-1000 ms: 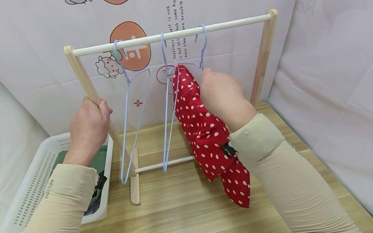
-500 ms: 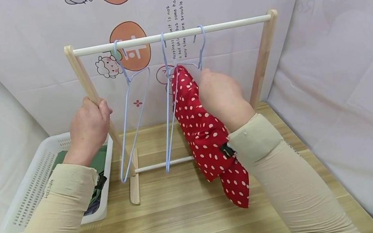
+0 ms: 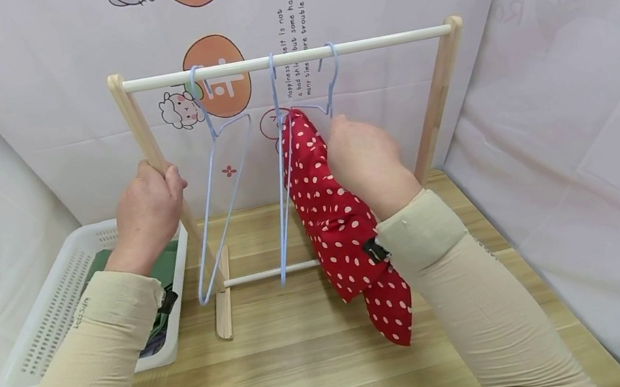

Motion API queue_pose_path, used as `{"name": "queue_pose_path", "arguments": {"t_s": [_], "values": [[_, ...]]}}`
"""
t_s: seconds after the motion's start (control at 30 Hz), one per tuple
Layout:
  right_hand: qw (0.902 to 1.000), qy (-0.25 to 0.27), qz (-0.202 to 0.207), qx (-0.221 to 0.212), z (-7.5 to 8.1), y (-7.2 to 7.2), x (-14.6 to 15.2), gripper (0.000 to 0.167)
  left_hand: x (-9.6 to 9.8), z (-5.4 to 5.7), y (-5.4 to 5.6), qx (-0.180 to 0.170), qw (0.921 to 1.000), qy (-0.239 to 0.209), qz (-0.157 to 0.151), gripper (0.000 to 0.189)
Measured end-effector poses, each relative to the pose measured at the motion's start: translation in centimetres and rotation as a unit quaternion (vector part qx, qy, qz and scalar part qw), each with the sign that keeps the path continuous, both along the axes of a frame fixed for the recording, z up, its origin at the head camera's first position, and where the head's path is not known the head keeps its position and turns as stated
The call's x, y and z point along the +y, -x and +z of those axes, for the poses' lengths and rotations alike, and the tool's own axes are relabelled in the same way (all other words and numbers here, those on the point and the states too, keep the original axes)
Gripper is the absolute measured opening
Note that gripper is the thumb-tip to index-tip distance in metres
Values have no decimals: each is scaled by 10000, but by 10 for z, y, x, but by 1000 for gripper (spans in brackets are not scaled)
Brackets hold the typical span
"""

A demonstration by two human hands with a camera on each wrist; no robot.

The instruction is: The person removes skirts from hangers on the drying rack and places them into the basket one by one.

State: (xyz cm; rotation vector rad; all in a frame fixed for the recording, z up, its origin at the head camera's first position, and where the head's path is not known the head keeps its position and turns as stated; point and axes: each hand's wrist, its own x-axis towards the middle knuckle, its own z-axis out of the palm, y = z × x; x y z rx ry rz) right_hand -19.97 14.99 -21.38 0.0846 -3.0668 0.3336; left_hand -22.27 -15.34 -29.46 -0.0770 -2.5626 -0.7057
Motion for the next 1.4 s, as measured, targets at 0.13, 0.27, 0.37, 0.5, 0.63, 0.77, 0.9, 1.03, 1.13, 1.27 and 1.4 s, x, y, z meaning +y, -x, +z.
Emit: {"name": "queue_pose_path", "arguments": {"t_s": [0.13, 0.27, 0.37, 0.5, 0.63, 0.77, 0.9, 1.03, 1.13, 1.27, 1.4], "values": [[10000, -16, 32, 78, -1, -1, -1, 39, 0, 0, 0, -19, 10000, 19, -7, 53], [9998, -75, 72, 181, -2, -1, -2, 36, 0, 0, 0, 5, 10000, 48, -13, 53], [9997, -86, 76, 211, -2, -1, -3, 37, 0, 0, 0, 40, 10000, 69, -19, 53], [9998, -60, 38, 168, -2, -2, -5, 40, 0, 0, 0, 52, 10000, 62, -15, 53], [9999, -37, 23, 133, -2, -2, -7, 39, -1, 0, 0, 70, 10000, 53, -7, 53], [9999, -17, 31, 131, -2, -2, -8, 39, -1, 0, 0, 87, 10000, 42, -8, 52], [9999, -3, 28, 111, -2, -2, -10, 41, 0, 1, 0, 79, 10000, 20, -10, 52], [9999, -27, 27, 100, -2, -2, -10, 41, 0, 1, -1, 74, 10000, 36, -7, 53], [9999, -38, 31, 88, -1, -2, -11, 42, 0, 1, -1, 69, 10000, 45, -4, 52], [10000, 6, 36, 73, -2, -2, -12, 43, 0, 1, -2, 71, 10000, 41, -5, 51], [10000, 40, 20, 50, -2, -3, -13, 47, 0, 1, -2, 84, 10000, 35, -20, 50]]}}
